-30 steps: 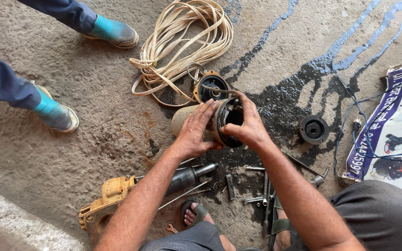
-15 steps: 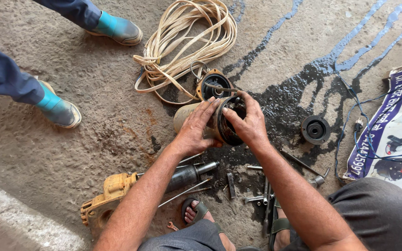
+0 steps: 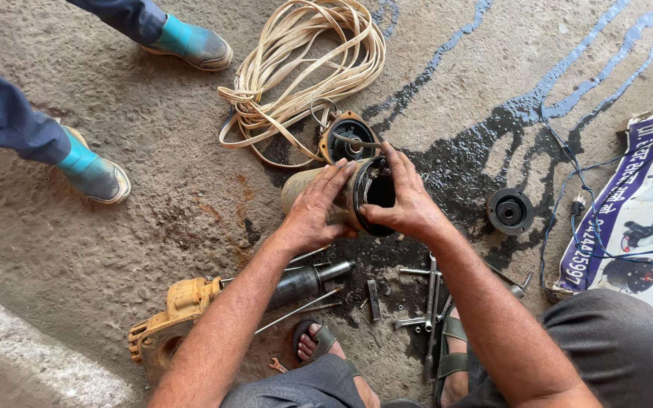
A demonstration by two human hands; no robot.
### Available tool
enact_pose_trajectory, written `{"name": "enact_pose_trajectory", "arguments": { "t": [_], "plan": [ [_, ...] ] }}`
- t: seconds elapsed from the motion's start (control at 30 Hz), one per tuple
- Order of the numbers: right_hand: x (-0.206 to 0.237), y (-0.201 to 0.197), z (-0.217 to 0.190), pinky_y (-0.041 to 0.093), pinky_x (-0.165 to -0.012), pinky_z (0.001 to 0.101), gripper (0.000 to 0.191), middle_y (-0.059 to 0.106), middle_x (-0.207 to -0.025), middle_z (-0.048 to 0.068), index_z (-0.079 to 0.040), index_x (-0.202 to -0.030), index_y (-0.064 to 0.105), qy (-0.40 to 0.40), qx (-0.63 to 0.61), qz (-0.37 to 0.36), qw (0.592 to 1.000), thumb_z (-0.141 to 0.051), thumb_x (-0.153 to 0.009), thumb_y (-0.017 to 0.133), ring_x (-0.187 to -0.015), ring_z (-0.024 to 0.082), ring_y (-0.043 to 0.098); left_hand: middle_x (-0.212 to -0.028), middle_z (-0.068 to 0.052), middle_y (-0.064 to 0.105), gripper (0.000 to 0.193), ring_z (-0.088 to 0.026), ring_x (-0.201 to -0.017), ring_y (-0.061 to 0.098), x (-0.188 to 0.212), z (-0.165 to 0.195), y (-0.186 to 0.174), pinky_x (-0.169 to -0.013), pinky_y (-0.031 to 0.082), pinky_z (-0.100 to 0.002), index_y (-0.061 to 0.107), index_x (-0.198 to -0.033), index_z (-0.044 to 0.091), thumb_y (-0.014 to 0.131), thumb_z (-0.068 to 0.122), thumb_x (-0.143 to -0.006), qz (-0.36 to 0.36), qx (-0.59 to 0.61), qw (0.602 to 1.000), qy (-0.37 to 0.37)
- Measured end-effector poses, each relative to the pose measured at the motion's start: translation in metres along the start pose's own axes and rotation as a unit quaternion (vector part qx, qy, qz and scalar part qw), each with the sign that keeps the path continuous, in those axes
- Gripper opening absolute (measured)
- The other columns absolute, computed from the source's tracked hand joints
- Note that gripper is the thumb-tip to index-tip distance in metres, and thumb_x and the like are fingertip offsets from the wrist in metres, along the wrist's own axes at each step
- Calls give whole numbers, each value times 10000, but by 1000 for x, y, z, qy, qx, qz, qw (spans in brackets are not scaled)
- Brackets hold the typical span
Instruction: The person disassembles a submersible motor, removing the rotor and stator components. They inspect the parts and then reassemble the motor, fitting the rotor back into the housing and securing the end cap.
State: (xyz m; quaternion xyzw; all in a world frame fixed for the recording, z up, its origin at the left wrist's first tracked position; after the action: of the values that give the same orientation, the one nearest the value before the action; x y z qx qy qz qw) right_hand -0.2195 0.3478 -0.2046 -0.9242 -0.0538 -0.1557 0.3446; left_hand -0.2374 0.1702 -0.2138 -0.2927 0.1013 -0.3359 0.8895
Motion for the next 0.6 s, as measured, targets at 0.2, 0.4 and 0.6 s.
{"name": "enact_pose_trajectory", "arguments": {
  "t": [0.2,0.4,0.6],
  "plan": [
    [4,0,-10,354,-1196,497,1387,140,-1670,227,-275,-1639,82,-25,7,-33,999,-283,-522,905,-1513,417,281,-1689,-71,269,1281,-318,-1553,273,4,-8,-4,-1265,267,-473,249,-1608,266,992,320,-565,5,17,1000,9],
    [8,0,-19,279,-1255,447,1468,207,-1676,229,-140,-1641,57,-114,-42,-23,992,-331,-524,990,-1545,369,277,-1673,-85,300,1287,-324,-1541,304,6,-15,-14,-1263,276,-466,254,-1607,248,999,266,-558,9,60,998,7],
    [17,12,-14,333,-1227,465,1463,279,-1684,184,-125,-1648,73,-107,-114,-7,988,-368,-543,1001,-1542,336,322,-1630,-84,399,1316,-275,-1508,392,15,-31,-35,-1249,340,-437,277,-1614,276,986,298,-505,-23,126,988,-89]
  ]
}}
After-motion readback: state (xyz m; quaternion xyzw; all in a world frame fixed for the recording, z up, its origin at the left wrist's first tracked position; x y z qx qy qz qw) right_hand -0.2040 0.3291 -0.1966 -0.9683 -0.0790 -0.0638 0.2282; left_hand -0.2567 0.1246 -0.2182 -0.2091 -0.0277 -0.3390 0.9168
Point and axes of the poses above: each hand's wrist, its own x-axis away from the middle knuckle, its own y-axis out of the palm, z = x × y, the point moved 8 cm from there along -x, towards the middle knuckle
